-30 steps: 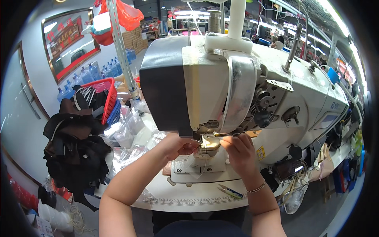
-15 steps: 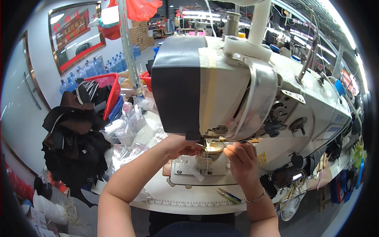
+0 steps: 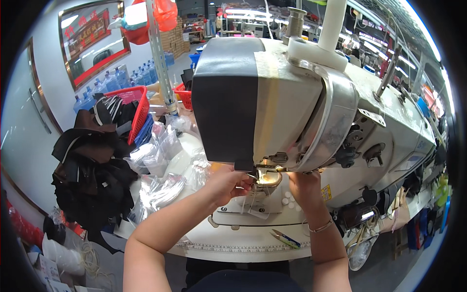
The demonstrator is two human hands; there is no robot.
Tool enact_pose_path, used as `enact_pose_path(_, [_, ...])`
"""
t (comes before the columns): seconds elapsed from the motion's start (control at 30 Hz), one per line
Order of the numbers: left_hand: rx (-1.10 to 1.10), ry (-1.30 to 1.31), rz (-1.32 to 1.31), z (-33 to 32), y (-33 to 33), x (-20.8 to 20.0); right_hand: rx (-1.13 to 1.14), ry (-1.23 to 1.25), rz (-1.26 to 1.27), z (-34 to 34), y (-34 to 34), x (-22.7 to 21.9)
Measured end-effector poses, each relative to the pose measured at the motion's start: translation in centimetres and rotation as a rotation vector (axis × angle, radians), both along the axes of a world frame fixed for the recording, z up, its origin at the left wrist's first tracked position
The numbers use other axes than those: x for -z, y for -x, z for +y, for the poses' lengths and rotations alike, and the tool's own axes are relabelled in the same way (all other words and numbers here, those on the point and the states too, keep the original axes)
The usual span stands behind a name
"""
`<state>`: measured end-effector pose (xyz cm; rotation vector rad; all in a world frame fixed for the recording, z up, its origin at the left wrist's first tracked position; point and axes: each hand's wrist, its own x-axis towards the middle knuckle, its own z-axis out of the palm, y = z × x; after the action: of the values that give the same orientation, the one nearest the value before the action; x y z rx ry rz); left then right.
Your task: Stitching small circular components onto a shoe material using an industrial sewing machine.
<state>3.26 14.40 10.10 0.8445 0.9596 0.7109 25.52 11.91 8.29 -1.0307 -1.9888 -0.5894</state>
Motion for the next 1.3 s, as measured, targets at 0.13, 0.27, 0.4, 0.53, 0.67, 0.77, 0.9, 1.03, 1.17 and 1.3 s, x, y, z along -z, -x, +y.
enact_pose_path(0.13, [-0.034,-0.027,-0.08,-0.4,-0.1,0.3,-0.008,-0.014,0.037,1.9,-0.4,0.9])
enact_pose_path(0.27, [0.107,-0.008,-0.029,0.8,0.7,-0.3,0.019,-0.038,0.025,1.7,-0.4,1.2])
enact_pose_path(0.4, [0.082,-0.003,-0.024,0.6,0.7,0.1,-0.013,0.093,0.401,-3.0,1.6,0.0])
enact_pose_path(0.53, [0.05,0.005,-0.173,-1.1,0.2,0.1,-0.058,0.238,0.394,-6.3,3.4,0.6])
enact_pose_path(0.67, [0.067,-0.064,-0.156,-1.1,0.1,0.4,-0.005,0.242,0.244,-6.0,3.8,1.4])
enact_pose_path(0.77, [0.004,-0.07,-0.189,-1.5,0.0,0.8,-0.002,0.142,0.161,-5.3,3.2,1.4])
enact_pose_path(0.9, [-0.059,-0.071,-0.173,-2.2,-0.2,0.8,-0.002,0.134,0.133,-4.5,2.5,0.0])
enact_pose_path(1.03, [-0.258,-0.325,0.058,-0.9,0.9,0.6,0.019,0.132,0.138,-3.6,2.0,-0.8])
enact_pose_path(1.17, [-0.012,-1.03,0.592,1.4,1.6,-1.7,0.035,0.109,0.044,-2.5,0.5,-1.2])
enact_pose_path(1.3, [0.257,-0.777,0.443,2.6,1.3,-0.8,0.04,0.246,-0.07,-5.0,1.2,-3.1])
